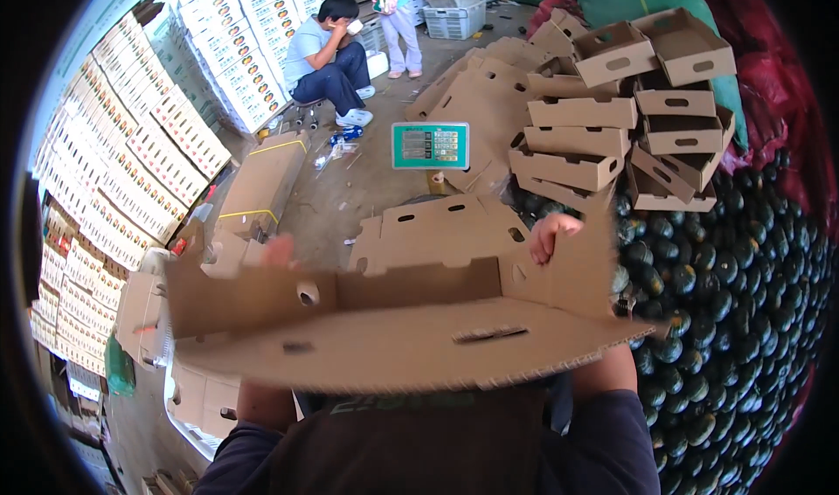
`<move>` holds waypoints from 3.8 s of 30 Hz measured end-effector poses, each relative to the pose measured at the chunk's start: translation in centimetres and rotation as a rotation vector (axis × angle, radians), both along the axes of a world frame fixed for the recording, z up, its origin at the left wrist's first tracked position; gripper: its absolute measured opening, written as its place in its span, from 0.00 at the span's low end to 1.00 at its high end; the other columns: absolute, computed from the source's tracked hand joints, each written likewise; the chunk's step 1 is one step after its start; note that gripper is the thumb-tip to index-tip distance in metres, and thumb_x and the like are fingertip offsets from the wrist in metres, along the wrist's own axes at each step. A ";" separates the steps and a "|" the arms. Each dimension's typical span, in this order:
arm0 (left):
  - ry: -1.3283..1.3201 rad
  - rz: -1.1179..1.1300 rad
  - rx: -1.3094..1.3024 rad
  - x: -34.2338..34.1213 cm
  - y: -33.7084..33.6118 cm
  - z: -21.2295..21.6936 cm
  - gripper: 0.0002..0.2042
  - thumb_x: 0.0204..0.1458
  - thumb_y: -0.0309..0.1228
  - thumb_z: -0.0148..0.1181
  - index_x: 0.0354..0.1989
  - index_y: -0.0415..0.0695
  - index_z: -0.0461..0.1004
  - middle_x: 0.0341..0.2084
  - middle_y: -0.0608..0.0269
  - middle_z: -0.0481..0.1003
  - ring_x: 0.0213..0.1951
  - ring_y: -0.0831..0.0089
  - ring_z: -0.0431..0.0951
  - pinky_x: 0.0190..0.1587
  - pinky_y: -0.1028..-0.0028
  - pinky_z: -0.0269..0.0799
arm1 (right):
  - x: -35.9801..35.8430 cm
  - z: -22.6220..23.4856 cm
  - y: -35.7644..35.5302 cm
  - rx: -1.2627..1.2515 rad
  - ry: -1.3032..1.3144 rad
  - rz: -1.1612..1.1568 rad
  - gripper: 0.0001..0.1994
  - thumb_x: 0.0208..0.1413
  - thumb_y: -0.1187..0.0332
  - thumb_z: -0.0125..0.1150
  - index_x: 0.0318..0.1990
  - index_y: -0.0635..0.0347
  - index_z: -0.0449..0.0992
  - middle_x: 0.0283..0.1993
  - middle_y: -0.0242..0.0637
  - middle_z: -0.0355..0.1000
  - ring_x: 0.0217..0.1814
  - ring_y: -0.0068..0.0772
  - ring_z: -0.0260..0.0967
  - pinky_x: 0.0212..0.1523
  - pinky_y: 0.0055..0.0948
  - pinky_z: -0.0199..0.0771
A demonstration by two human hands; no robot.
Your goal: The person assembles cardboard boxes by hand, folding the flaps and sides into place before stacking the completed boxes.
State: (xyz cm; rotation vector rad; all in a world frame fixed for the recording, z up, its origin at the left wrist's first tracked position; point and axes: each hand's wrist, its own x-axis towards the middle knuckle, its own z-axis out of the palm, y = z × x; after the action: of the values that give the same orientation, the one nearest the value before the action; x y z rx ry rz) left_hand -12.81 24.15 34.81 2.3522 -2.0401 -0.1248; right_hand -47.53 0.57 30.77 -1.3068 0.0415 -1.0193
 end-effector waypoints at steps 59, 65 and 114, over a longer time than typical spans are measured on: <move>0.037 -0.138 0.284 -3.9 1.4 -9.7 0.40 0.35 0.53 0.63 0.56 0.42 0.58 0.54 0.49 0.59 0.57 0.54 0.57 0.58 0.59 0.50 | -7.4 26.0 -11.8 -1.243 1.436 -1.721 0.11 0.51 0.65 0.50 0.41 0.56 0.67 0.44 0.39 0.69 0.49 0.39 0.65 0.48 0.38 0.64; -0.062 -0.138 0.108 -4.4 1.5 -13.8 0.27 0.39 0.42 0.61 0.49 0.47 0.64 0.46 0.56 0.66 0.49 0.59 0.65 0.50 0.61 0.59 | -7.4 15.7 -15.9 -0.965 1.292 -1.298 0.10 0.47 0.63 0.54 0.38 0.52 0.69 0.30 0.42 0.72 0.30 0.44 0.71 0.31 0.42 0.70; 0.069 -0.625 0.090 -1.8 5.1 -2.3 0.18 0.44 0.28 0.52 0.48 0.46 0.68 0.30 0.60 0.71 0.36 0.62 0.72 0.57 0.49 0.48 | -5.8 1.4 8.7 -1.301 1.167 0.212 0.23 0.51 0.73 0.42 0.57 0.47 0.62 0.45 0.37 0.67 0.46 0.36 0.68 0.63 0.48 0.43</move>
State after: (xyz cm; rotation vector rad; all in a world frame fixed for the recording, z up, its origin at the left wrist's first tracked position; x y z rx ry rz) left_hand -14.65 29.25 32.54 1.6301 -2.6951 -0.3057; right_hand -53.32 9.28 32.14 -2.8689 0.1305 0.1751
